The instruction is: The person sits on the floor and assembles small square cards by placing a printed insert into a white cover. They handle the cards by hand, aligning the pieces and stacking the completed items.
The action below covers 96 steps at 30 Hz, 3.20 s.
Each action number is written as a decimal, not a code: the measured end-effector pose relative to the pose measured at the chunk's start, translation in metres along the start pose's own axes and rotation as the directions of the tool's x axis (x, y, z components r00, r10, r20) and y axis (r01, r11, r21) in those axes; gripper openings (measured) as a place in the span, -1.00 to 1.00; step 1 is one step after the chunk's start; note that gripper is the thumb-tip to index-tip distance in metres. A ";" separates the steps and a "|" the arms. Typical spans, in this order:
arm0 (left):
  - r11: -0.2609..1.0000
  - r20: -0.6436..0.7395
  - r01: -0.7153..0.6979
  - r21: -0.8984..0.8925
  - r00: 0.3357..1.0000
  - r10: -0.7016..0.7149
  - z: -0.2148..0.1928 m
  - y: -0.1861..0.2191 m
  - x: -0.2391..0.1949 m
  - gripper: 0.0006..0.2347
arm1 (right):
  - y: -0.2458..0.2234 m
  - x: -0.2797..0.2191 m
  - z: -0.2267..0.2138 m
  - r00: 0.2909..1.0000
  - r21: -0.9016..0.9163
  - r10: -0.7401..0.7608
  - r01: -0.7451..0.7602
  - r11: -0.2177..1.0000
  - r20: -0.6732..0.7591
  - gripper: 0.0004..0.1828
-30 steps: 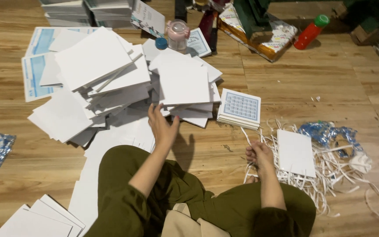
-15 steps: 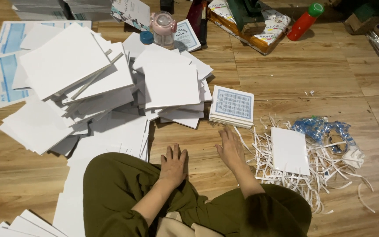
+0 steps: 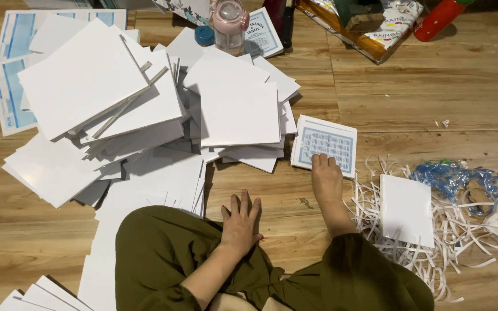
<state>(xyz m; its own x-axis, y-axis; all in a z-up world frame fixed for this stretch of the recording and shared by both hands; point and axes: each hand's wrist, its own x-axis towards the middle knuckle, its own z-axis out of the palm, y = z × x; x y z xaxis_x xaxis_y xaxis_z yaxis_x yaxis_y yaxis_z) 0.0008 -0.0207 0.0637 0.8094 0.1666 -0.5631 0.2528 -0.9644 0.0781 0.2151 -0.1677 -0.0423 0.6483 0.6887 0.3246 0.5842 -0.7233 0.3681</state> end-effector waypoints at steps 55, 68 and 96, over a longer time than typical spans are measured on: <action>0.648 0.017 0.241 -0.723 0.943 -0.332 0.048 -0.037 0.041 -0.90 | -0.117 -0.087 -0.109 0.850 0.520 -0.517 0.396 0.757 0.104 -0.87; 0.639 0.047 0.273 -0.719 0.937 -0.347 0.056 -0.038 0.050 -0.85 | -0.112 -0.078 -0.132 0.881 0.648 -0.441 0.236 0.724 0.171 -0.92; 0.653 0.084 0.304 -0.693 0.935 -0.346 0.042 -0.034 0.042 -0.80 | -0.116 -0.091 -0.073 0.850 0.476 -0.527 0.467 0.745 -0.010 -0.87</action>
<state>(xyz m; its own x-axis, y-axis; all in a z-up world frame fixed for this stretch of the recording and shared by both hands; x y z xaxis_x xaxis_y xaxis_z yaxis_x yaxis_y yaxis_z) 0.0034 0.0105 0.0030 0.6243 0.4718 -0.6227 0.7789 -0.4366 0.4501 0.0531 -0.1432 -0.0512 0.2383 0.9669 0.0910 0.9706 -0.2403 0.0113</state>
